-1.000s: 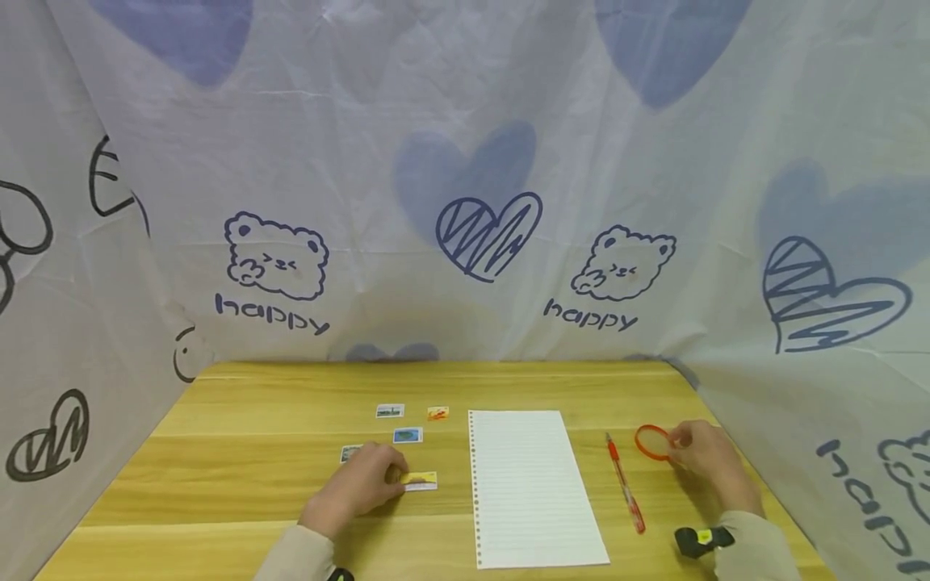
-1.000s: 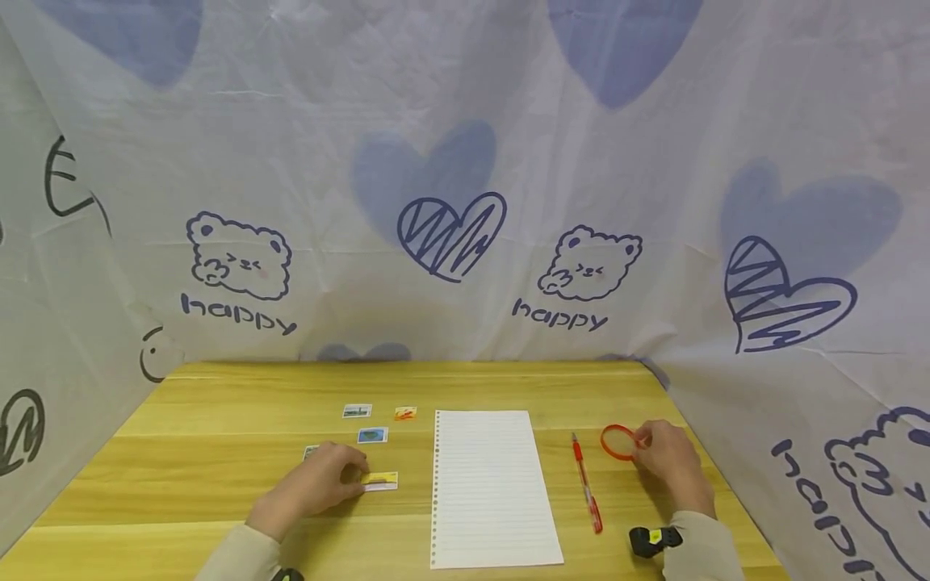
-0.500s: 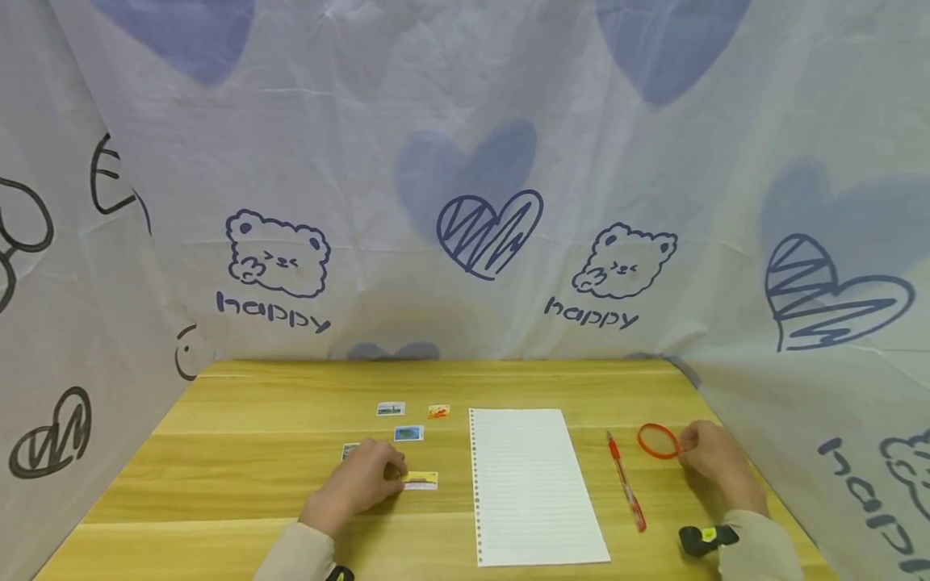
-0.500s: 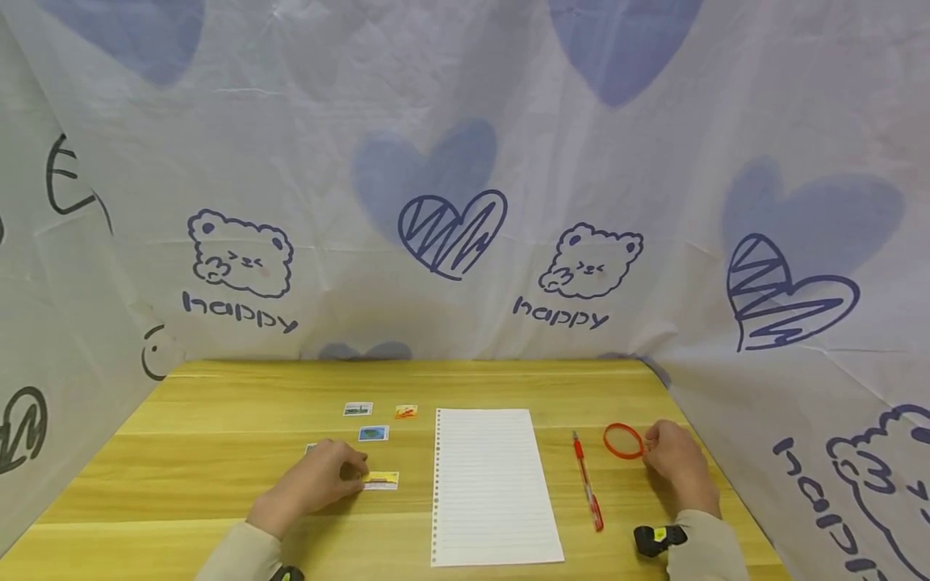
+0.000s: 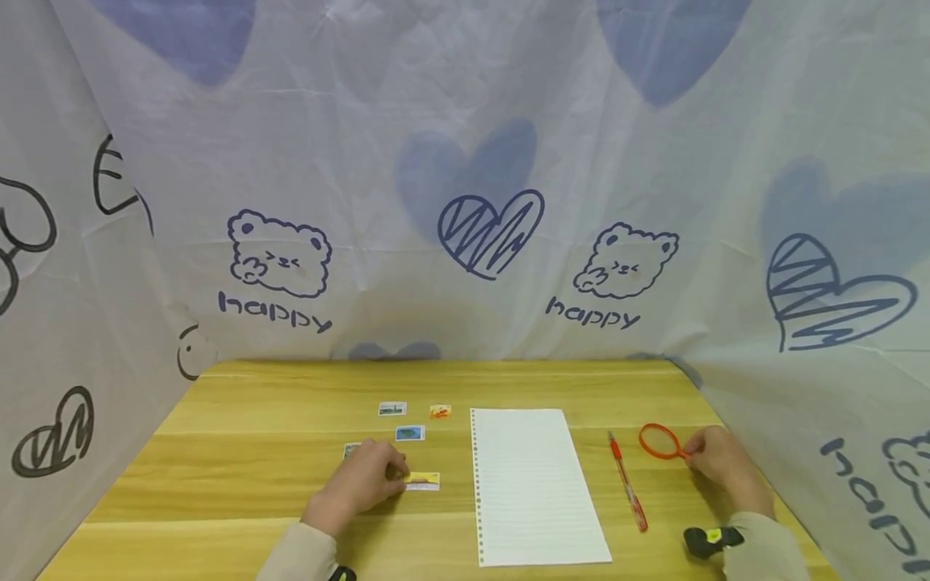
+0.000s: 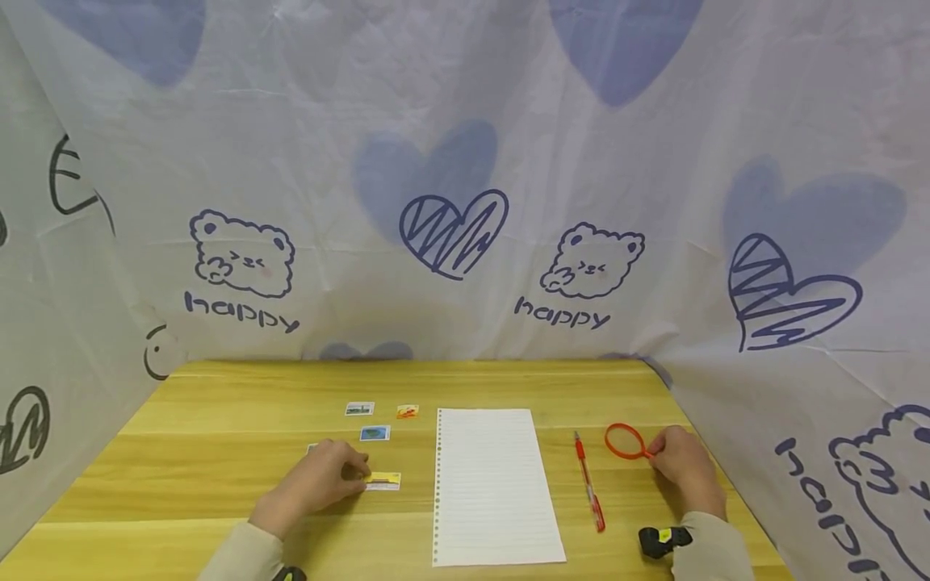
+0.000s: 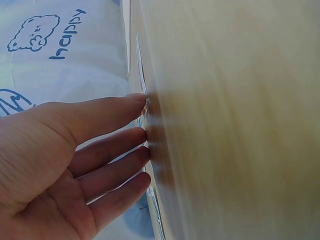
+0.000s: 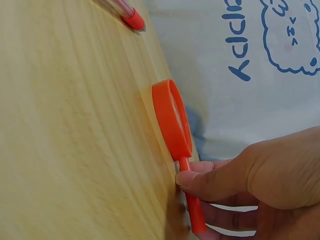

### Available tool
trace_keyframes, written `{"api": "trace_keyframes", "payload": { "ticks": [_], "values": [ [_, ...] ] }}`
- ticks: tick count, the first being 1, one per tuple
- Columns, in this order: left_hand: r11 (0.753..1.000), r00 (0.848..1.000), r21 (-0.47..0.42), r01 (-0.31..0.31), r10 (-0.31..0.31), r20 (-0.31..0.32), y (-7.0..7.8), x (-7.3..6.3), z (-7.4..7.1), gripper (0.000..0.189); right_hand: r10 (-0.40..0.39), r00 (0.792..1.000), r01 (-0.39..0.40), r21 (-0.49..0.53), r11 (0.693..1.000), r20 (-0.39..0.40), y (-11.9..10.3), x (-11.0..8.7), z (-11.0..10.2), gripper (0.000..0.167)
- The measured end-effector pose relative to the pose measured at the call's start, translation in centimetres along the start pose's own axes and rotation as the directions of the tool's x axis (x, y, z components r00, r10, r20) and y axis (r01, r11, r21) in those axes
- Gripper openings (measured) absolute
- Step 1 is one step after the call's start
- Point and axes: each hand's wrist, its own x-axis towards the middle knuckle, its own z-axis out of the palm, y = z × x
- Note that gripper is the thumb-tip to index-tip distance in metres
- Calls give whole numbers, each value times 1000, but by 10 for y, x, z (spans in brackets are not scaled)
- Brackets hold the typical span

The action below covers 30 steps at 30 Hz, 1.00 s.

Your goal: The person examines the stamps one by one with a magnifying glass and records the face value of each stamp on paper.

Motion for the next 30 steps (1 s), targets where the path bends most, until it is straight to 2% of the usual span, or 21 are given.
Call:
{"api": "trace_keyframes", "payload": {
  "ticks": [11, 18, 24, 30],
  "values": [
    [1000, 1000, -6, -26, 26, 1, -1, 0, 1, 13, -14, 1000, 13, -29, 1000, -13, -15, -2, -3, 6],
    [1000, 1000, -9, -15, 15, 9, 0, 1, 2, 13, -151, 983, 147, -40, 988, -107, -46, -4, -7, 6],
    [1000, 1000, -24, -13, 13, 15, 4, 1, 2, 12, -201, 976, 200, -22, 980, -81, -71, 2, -1, 5],
    [1000, 1000, -11, 9, -9, -1, 5, 0, 0, 12, -254, 963, 254, -19, 967, -89, -98, 5, 5, 5]
  ]
}}
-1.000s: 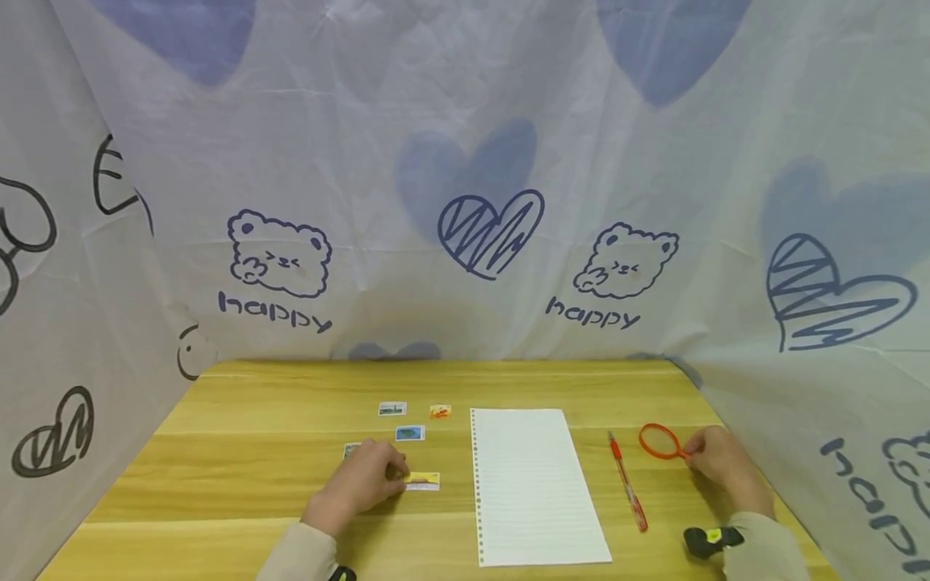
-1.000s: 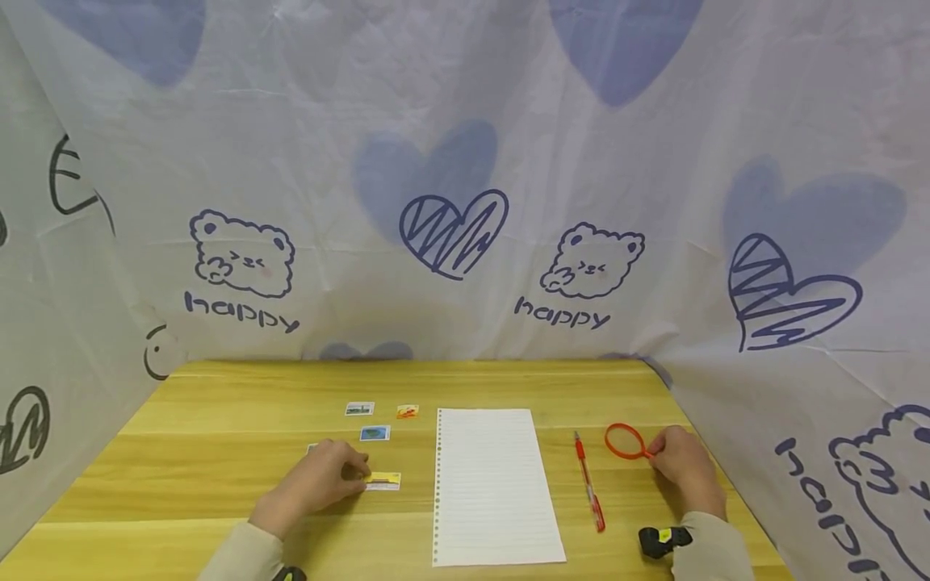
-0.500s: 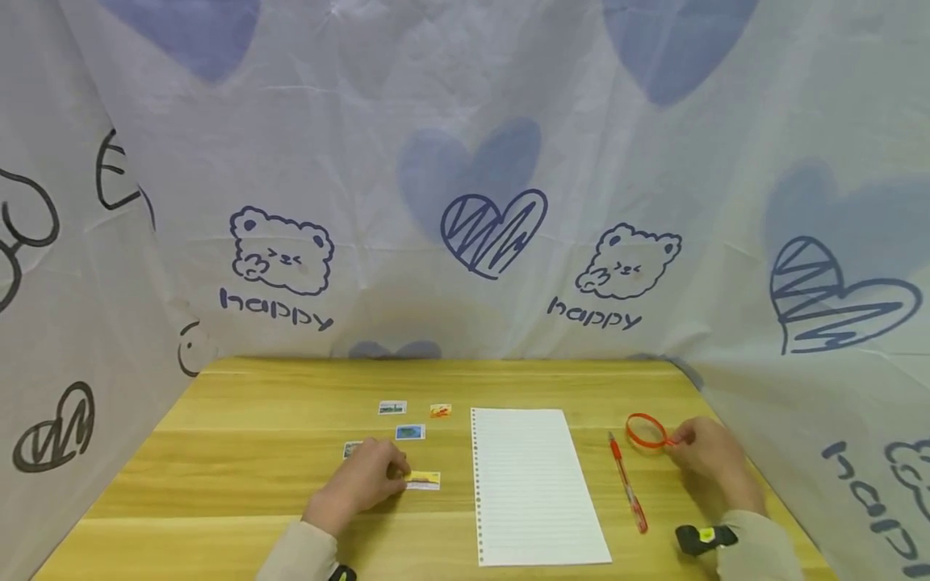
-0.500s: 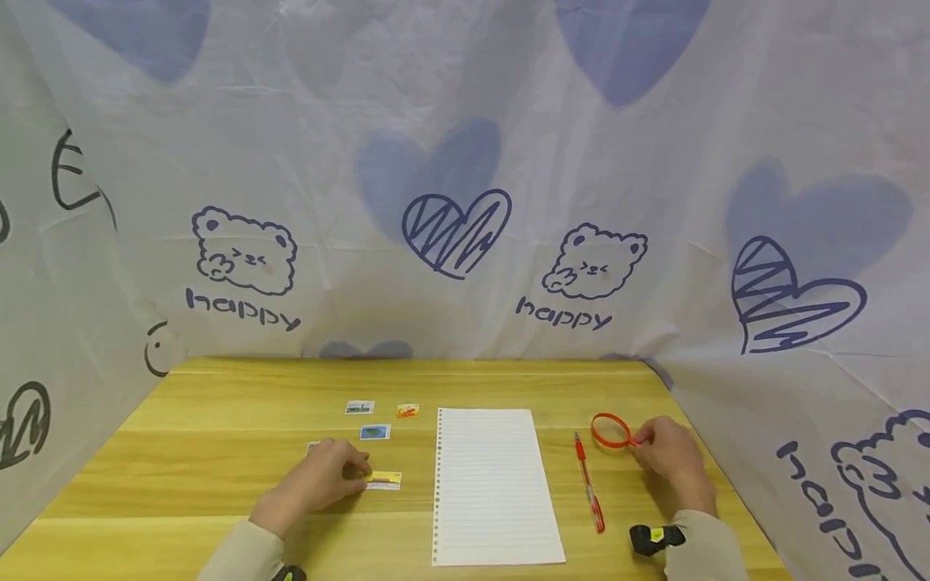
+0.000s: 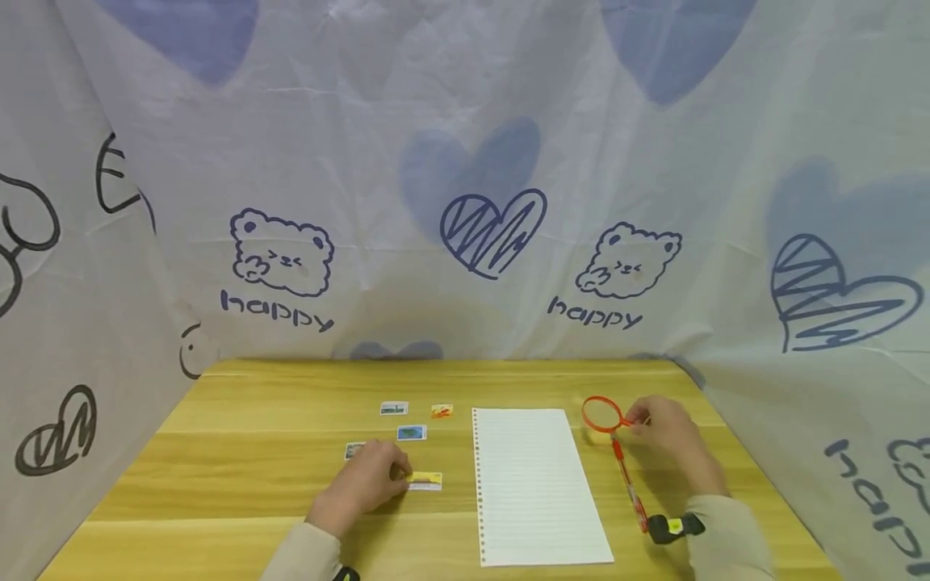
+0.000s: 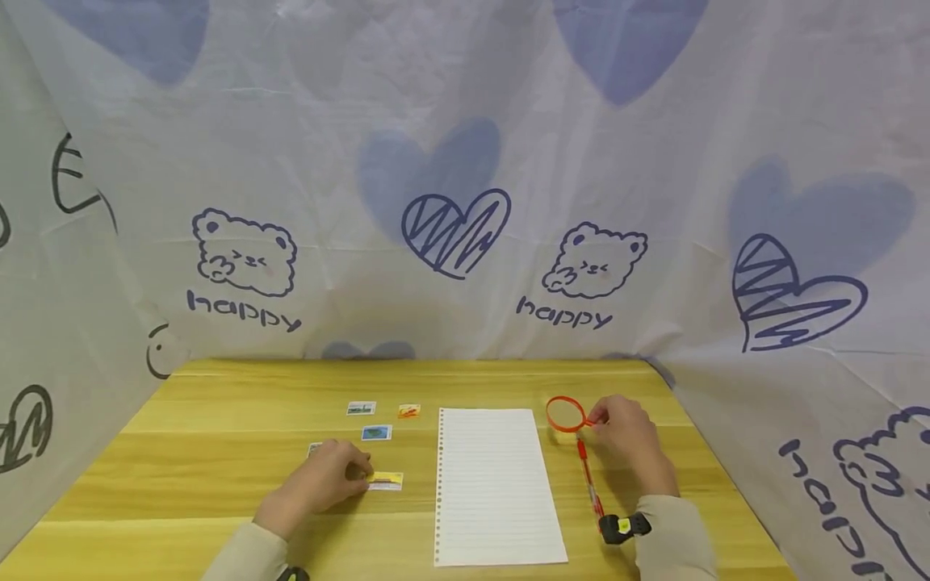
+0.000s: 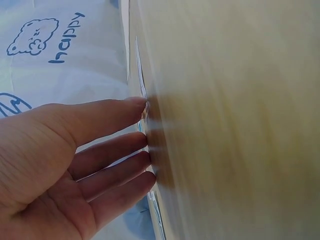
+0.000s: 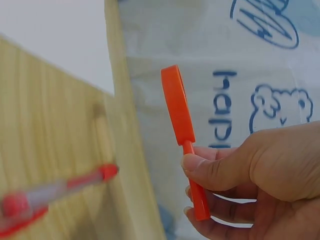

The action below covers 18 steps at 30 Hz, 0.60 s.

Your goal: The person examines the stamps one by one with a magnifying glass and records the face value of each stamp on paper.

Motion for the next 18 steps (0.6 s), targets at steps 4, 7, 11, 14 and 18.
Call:
{"api": "trace_keyframes", "payload": {
  "ticks": [4, 7, 11, 14, 18],
  "values": [
    [1000, 1000, -8, 15, -15, 3, 0, 0, -2, 12, -21, 1000, 21, 10, 1000, 5, -20, 5, 3, 7],
    [1000, 1000, -12, 12, -12, 5, 0, 0, -3, 12, -29, 999, 29, 13, 999, 13, -32, 8, 7, 7],
    [1000, 1000, -17, 0, 0, 4, 0, 1, -2, 12, -39, 999, 39, 13, 999, 23, -43, 11, 16, 8],
    [1000, 1000, -19, -2, 2, 9, 0, 0, -2, 12, -47, 999, 47, 10, 999, 25, -51, 12, 22, 9],
    [1000, 1000, -19, 6, -6, 12, -1, 0, -1, 12, -75, 997, 75, 14, 997, 17, -64, 13, 30, 12]
  ]
}}
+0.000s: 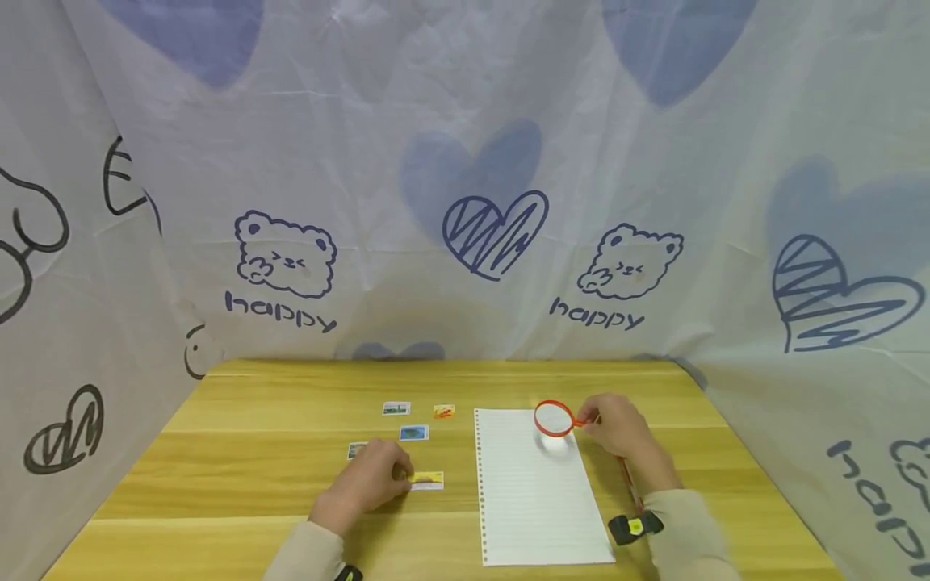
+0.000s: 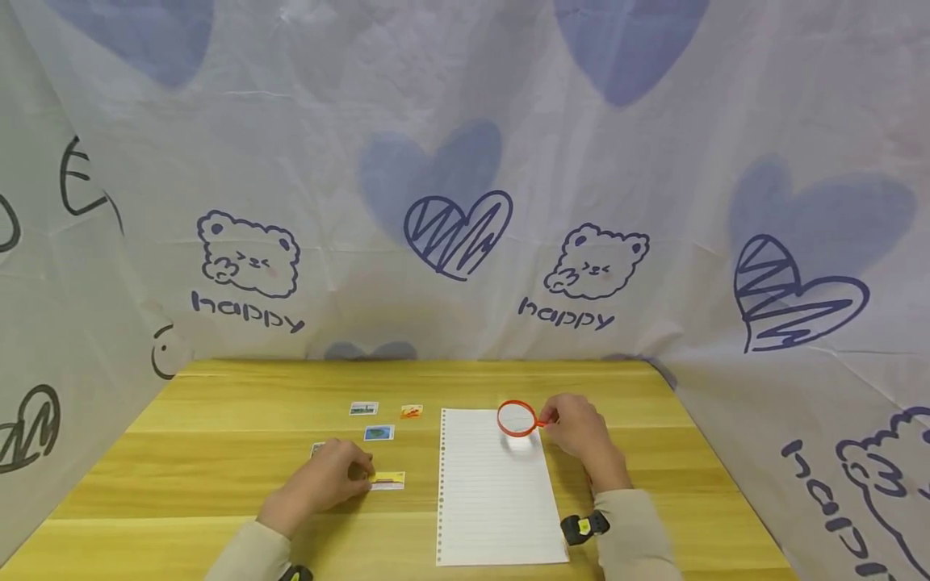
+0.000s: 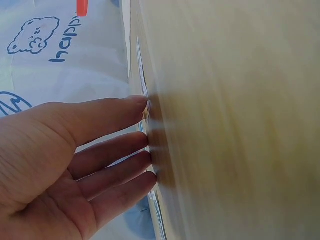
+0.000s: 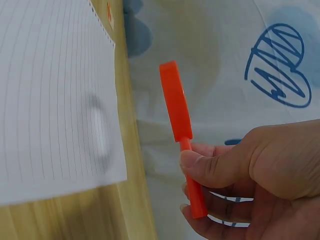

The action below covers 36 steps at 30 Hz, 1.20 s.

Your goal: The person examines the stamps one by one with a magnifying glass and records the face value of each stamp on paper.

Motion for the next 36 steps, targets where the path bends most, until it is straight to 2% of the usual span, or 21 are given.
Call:
{"api": "trace_keyframes", "payload": {
  "ticks": [3, 11, 25, 36],
  "values": [
    [1000, 1000, -2, 0, 0, -4, 0, 0, 0, 12, -21, 1000, 21, 14, 1000, -1, -10, 2, 5, 13],
    [1000, 1000, 18, -5, 5, -11, 0, 0, 1, 12, -14, 999, 12, 38, 999, 37, -33, 6, 17, 13],
    [1000, 1000, -12, 27, -27, 16, 1, 2, 2, 10, -40, 999, 40, 12, 999, 27, -60, 6, 29, 15],
    [999, 999, 0, 42, -42, 7, 0, 3, 2, 11, -120, 992, 120, 2, 993, 24, -78, 7, 39, 18]
  ]
}}
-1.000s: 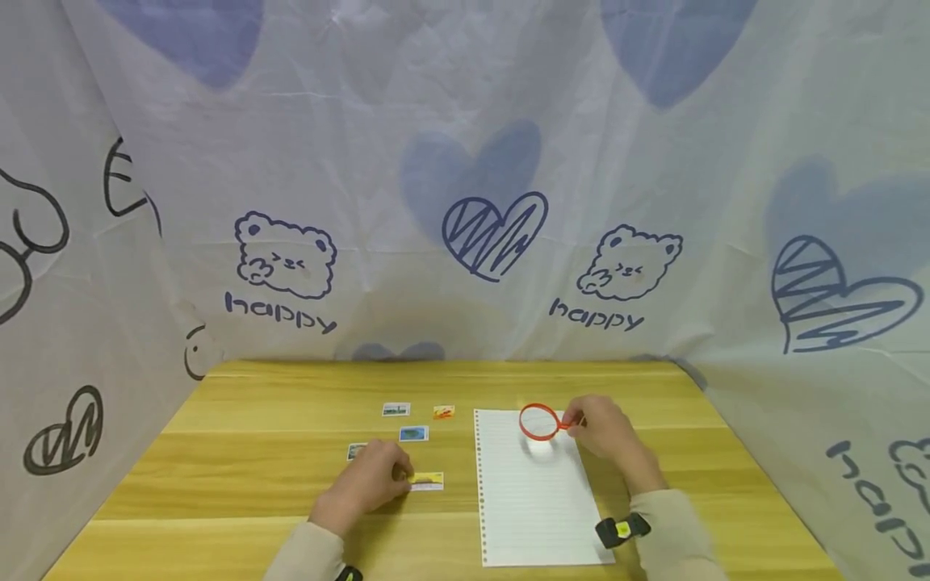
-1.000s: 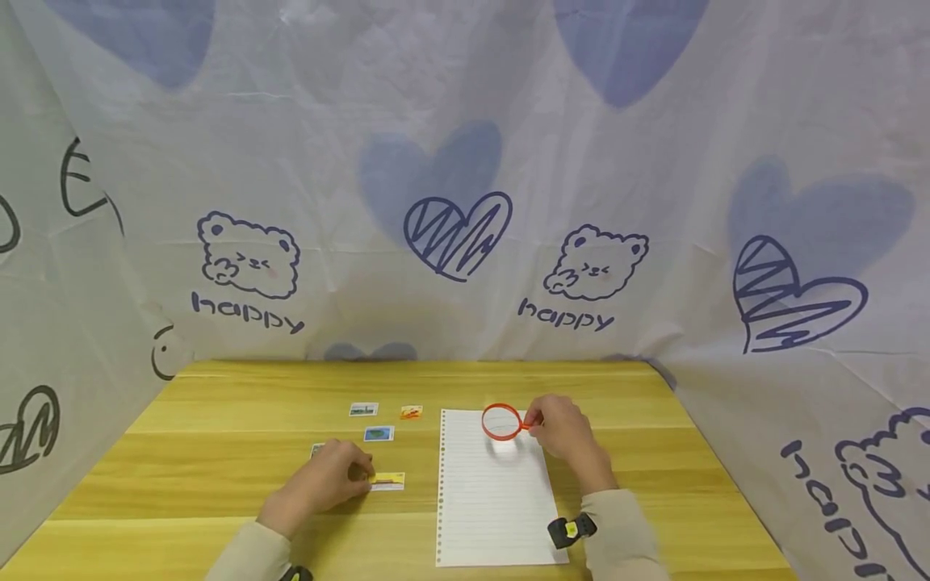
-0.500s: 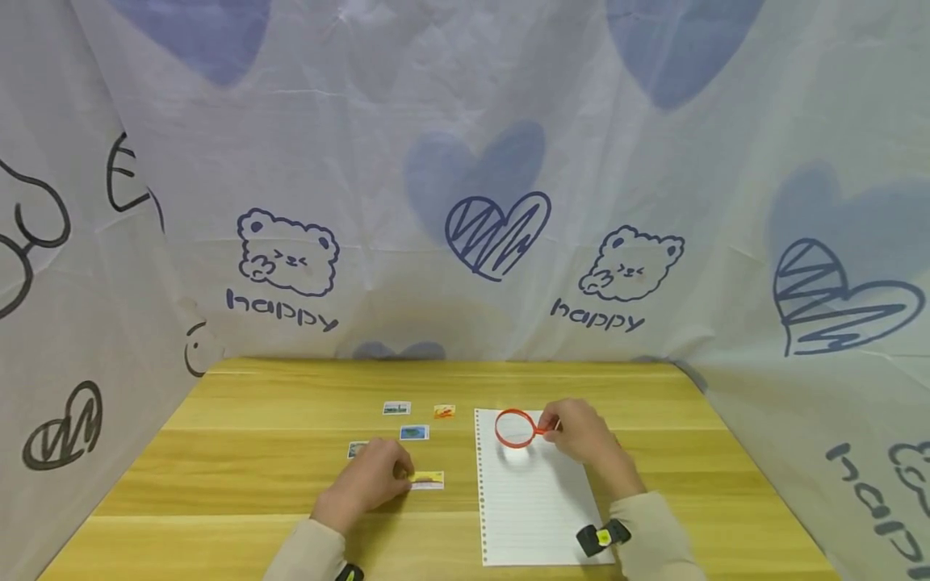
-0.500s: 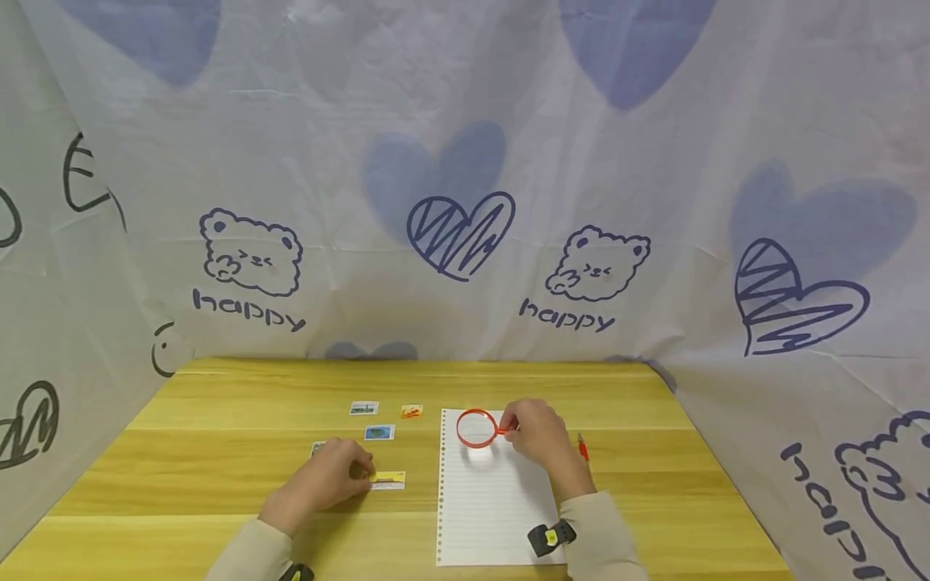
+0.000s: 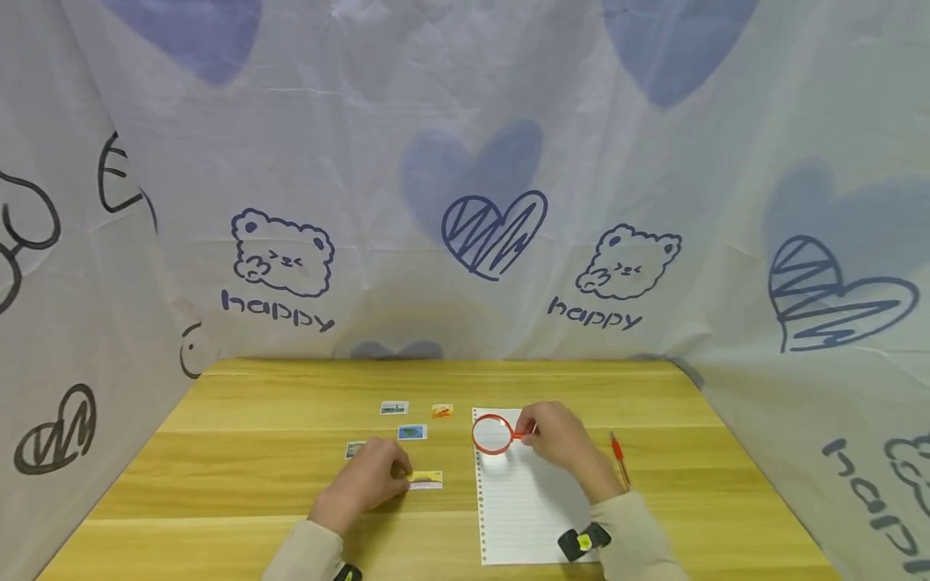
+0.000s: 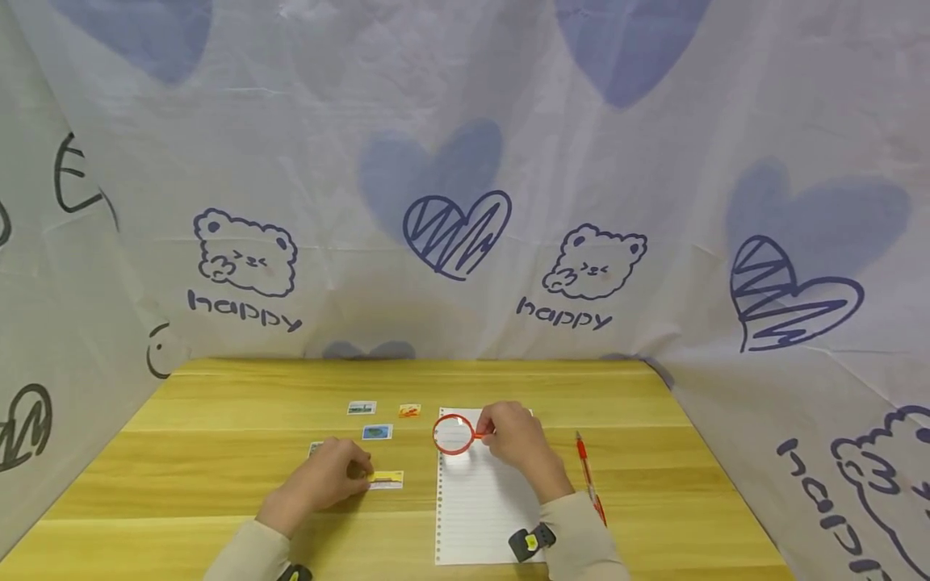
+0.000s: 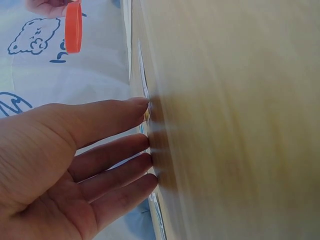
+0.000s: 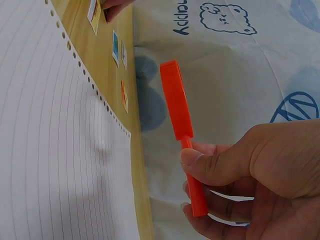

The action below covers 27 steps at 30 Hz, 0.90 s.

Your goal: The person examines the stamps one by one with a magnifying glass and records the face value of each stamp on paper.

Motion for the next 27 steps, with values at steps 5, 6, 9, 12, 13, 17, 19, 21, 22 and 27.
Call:
{"api": "trace_keyframes", "payload": {
  "ticks": [5, 6, 9, 12, 13, 17, 19, 21, 22, 27],
  "values": [
    [1000, 1000, -10, 9, -9, 12, 0, 0, 0, 11, -21, 1000, 22, -3, 1000, 23, -10, 2, 3, 18],
    [1000, 1000, -10, 11, -10, 13, 0, 0, 0, 11, -29, 999, 29, -3, 1000, 27, -12, 2, 4, 19],
    [1000, 1000, -10, 12, -12, 15, 0, 0, 0, 11, -45, 999, 45, 0, 999, 30, -15, 2, 8, 19],
    [1000, 1000, -12, 8, -8, 14, 1, 0, 0, 11, -54, 998, 53, 10, 999, 36, -19, 3, 12, 20],
    [1000, 1000, -12, 6, -6, 13, 1, 0, 0, 11, -53, 998, 52, 11, 999, 39, -20, 3, 14, 20],
    [1000, 1000, -9, -6, 6, 4, 1, -1, -1, 11, -66, 996, 65, 14, 998, 52, -24, 3, 19, 20],
    [1000, 1000, -9, -13, 13, 0, 1, -1, -1, 11, -72, 996, 71, 21, 997, 60, -26, 4, 21, 20],
    [1000, 1000, -11, -23, 23, -4, 1, -1, -1, 11, -80, 995, 78, 28, 997, 68, -28, 5, 22, 20],
    [1000, 1000, -12, -27, 27, -5, 1, -1, -1, 11, -82, 994, 79, 35, 996, 72, -29, 5, 23, 20],
    [999, 999, -9, -33, 33, -7, 0, -1, -1, 11, -78, 993, 74, 52, 996, 93, -35, 6, 25, 19]
  ]
}}
